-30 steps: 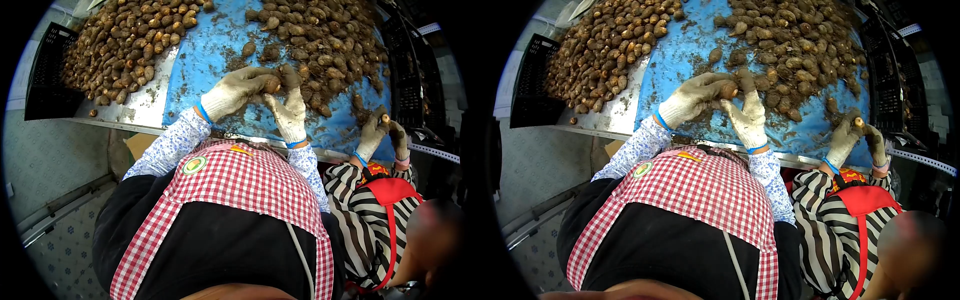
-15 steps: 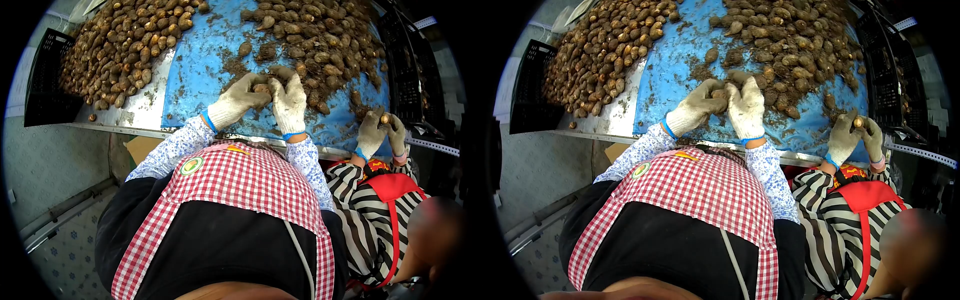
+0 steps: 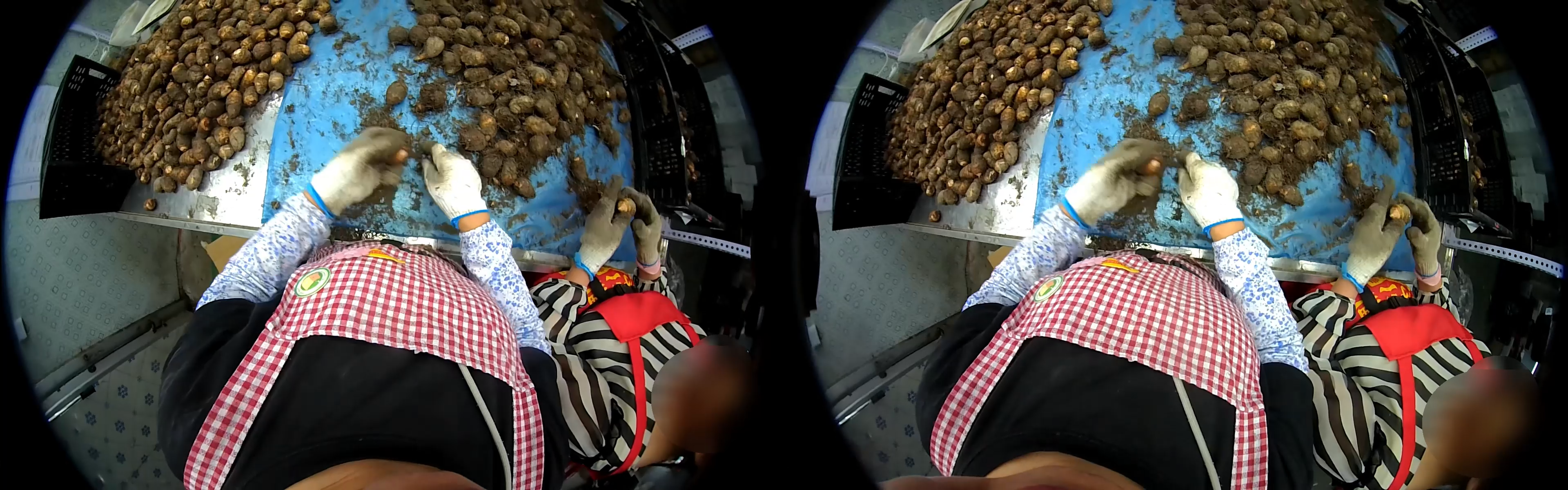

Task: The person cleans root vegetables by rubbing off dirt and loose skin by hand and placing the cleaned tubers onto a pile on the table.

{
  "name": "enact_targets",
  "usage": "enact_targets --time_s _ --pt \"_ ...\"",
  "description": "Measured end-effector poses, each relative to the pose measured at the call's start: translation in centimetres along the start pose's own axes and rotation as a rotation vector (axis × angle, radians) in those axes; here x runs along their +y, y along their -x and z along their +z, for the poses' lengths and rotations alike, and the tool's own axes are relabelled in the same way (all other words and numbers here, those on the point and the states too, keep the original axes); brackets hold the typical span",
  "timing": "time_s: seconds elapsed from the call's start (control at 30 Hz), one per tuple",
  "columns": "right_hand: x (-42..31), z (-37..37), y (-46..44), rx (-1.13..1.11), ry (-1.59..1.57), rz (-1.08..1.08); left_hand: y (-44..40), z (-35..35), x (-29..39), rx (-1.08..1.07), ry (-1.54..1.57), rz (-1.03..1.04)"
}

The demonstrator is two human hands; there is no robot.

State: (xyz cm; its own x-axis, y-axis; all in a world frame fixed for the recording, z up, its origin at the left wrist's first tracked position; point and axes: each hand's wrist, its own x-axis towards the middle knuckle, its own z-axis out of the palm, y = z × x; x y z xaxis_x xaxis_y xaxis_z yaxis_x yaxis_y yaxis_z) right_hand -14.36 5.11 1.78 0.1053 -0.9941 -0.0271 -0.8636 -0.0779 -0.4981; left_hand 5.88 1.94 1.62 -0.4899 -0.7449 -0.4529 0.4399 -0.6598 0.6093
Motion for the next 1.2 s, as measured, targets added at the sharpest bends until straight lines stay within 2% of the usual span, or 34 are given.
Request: enact_targets --time_s 0.07,0.13,0.2,0.27,0.33,0.37,0.4,0.47,0.53,0.6,0.67,0.73,0.8,0.83,0.87,0.93,0.97,1.0,1.07,1.1,1.13,1.2 --pt "1.6 1.1 -1.6 0.015 0.312 -0.062 0.3 0.2 4.6 0.297 -0.160 0.064" --pt "2.0 0.4 -3.6 0.182 0.269 -0.165 0.0 -3.6 11.0 0.401 0.386 0.178" --pt "1.7 -1.0 -6.5 0.246 0.266 -0.309 1.1 -7.6 18.2 0.013 0.642 0.431" --pt "1.8 -0.7 -10.3 0.328 0.219 -0.394 2.4 -11.2 23.9 -0.124 0.598 0.754" --pt "0.7 -0.8 -13.2 0.255 0.176 -0.376 4.2 -12.5 26.8 -0.161 0.421 0.974" --pt "0.3 -0.5 -14.4 0.237 0.051 -0.383 4.2 -11.9 27.0 -0.071 0.613 0.946" --pt "0.0 -0.2 -15.1 0.130 0.130 -0.385 3.5 -11.1 27.0 -0.050 0.932 0.829" --pt "-0.4 0.8 -16.4 -0.085 0.288 -0.386 2.0 -10.7 23.3 -0.076 0.770 0.670" --pt "0.9 1.8 -17.2 -0.281 0.456 -0.469 0.5 -7.1 19.3 0.130 0.618 0.495" --pt "0.7 0.7 -16.7 -0.275 0.242 -0.425 -0.4 -5.0 15.0 0.249 -0.270 0.448" --pt "-0.2 0.0 -15.6 -0.286 0.115 -0.299 -1.9 -3.1 12.3 0.346 -0.770 0.274" --pt "-1.2 -0.7 -14.1 -0.240 -0.120 -0.171 -4.3 -3.2 9.5 0.307 -1.067 0.280" --pt "-2.2 -1.7 -11.6 -0.143 -0.290 -0.205 -4.8 -1.3 7.2 0.221 -0.807 0.264" --pt "-2.2 -1.6 -10.7 -0.055 -0.335 -0.313 -5.1 -1.0 6.3 0.111 -0.673 0.199" --pt "-2.2 -1.7 -9.7 0.025 -0.316 -0.360 -5.6 -0.9 5.5 -0.001 -0.540 0.135" --pt "-2.6 -2.4 -7.8 0.112 -0.122 -0.360 -6.5 -0.4 3.8 -0.075 -0.155 -0.027" --pt "-2.4 -2.1 -6.9 0.272 -0.064 -0.456 -6.6 0.2 3.2 -0.110 0.035 -0.111" --pt "-2.3 -1.8 -6.0 0.299 0.011 -0.416 -6.0 0.6 2.6 -0.124 0.082 -0.230" --pt "-2.1 -0.9 -4.3 0.345 0.159 -0.334 -4.7 4.9 0.7 0.228 -0.084 -0.036" --pt "-2.0 -0.4 -3.9 0.304 0.035 -0.181 -5.6 2.3 -0.7 0.196 -0.330 -0.044" --pt "-2.1 0.3 -3.5 0.331 -0.110 -0.088 -5.6 3.0 -1.6 0.263 -0.510 0.190" --pt "-2.3 1.6 -3.0 0.383 -0.396 0.091 -4.6 3.0 -1.8 0.256 -0.963 0.328"
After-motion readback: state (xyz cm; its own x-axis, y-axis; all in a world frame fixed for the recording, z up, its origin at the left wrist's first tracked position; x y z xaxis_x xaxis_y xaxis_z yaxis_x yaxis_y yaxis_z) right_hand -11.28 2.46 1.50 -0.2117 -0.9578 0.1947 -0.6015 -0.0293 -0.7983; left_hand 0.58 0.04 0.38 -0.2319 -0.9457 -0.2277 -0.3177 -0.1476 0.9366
